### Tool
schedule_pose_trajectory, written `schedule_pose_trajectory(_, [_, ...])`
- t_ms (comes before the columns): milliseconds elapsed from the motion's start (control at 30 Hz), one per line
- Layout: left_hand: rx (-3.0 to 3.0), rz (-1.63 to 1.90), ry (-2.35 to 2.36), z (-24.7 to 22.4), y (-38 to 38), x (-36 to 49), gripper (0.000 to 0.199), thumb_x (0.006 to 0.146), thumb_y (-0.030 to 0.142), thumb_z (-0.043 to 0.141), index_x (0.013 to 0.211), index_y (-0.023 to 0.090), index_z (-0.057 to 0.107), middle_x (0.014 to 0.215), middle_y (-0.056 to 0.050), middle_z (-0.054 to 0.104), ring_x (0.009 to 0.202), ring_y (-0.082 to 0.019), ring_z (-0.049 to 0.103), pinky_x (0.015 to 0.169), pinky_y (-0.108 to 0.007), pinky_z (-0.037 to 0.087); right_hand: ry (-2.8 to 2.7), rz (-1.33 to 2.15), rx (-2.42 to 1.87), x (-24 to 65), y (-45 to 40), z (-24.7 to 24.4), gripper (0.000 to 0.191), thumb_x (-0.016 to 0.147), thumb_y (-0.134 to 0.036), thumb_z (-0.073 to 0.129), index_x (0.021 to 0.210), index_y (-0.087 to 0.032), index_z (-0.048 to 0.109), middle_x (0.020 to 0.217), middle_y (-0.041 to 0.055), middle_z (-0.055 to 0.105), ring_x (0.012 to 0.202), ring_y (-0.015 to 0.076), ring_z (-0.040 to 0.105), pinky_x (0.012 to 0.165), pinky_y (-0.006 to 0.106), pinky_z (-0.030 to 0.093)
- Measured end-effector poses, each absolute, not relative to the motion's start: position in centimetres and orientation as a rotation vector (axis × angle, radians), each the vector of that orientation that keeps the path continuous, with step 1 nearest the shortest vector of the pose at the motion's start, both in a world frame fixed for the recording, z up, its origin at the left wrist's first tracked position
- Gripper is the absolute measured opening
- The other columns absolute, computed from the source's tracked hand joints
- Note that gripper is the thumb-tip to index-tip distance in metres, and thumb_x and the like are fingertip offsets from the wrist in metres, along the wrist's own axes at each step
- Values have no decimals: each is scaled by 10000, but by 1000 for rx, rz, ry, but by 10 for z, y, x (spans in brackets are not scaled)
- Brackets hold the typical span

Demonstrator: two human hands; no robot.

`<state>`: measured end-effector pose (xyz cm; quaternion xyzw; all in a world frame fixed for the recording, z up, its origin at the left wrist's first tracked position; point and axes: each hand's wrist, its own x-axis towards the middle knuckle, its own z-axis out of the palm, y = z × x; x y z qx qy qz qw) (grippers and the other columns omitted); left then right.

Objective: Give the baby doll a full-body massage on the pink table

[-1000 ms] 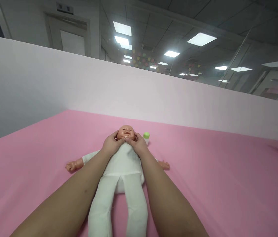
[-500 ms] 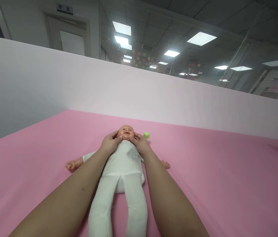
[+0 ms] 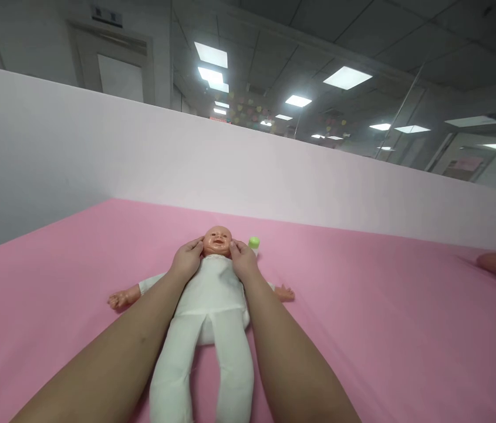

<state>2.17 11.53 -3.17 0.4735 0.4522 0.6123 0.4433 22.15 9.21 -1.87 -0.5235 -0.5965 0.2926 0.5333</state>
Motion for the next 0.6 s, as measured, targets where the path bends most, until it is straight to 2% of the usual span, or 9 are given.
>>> schedule_pose_trajectory(200, [1310, 1459, 1282, -27, 107, 20, 402, 891, 434, 689, 1169, 166, 805, 1173, -127, 793, 1179, -336, 695, 1067, -440, 504, -1545, 378, -1398, 221, 50, -4, 373, 1020, -440, 585, 1317, -249, 705, 1269, 48, 758, 1194, 241, 691, 1044, 367, 531])
schedule_pose_trajectory(333, [1399, 1447, 1374, -26, 101, 17, 383, 925, 386, 648, 1221, 185, 785, 1307, -126, 747, 1283, -326, 644, 1127, -426, 448, -1703, 209, -1477, 239, 17, 4, 400, 1023, -364, 554, 1375, -222, 679, 1379, 61, 710, 1275, 249, 657, 1092, 367, 501])
schedule_pose_trajectory(467, [1475, 1439, 1441, -23, 93, 15, 411, 952, 375, 620, 1297, 193, 749, 1391, -128, 703, 1347, -319, 596, 1175, -431, 385, -1782, 164, -1580, 275, -13, 11, 429, 1009, -343, 540, 1403, -229, 669, 1415, 62, 688, 1284, 256, 651, 1103, 372, 488])
schedule_pose_trajectory(600, [1643, 1404, 1494, -9, 78, 20, 402, 963, 410, 603, 1300, 240, 742, 1307, -88, 746, 1241, -304, 658, 1095, -411, 450, -1772, 296, -1824, 314, -28, 15, 509, 967, -410, 596, 1435, -217, 651, 1403, 108, 689, 1276, 304, 652, 1070, 409, 499])
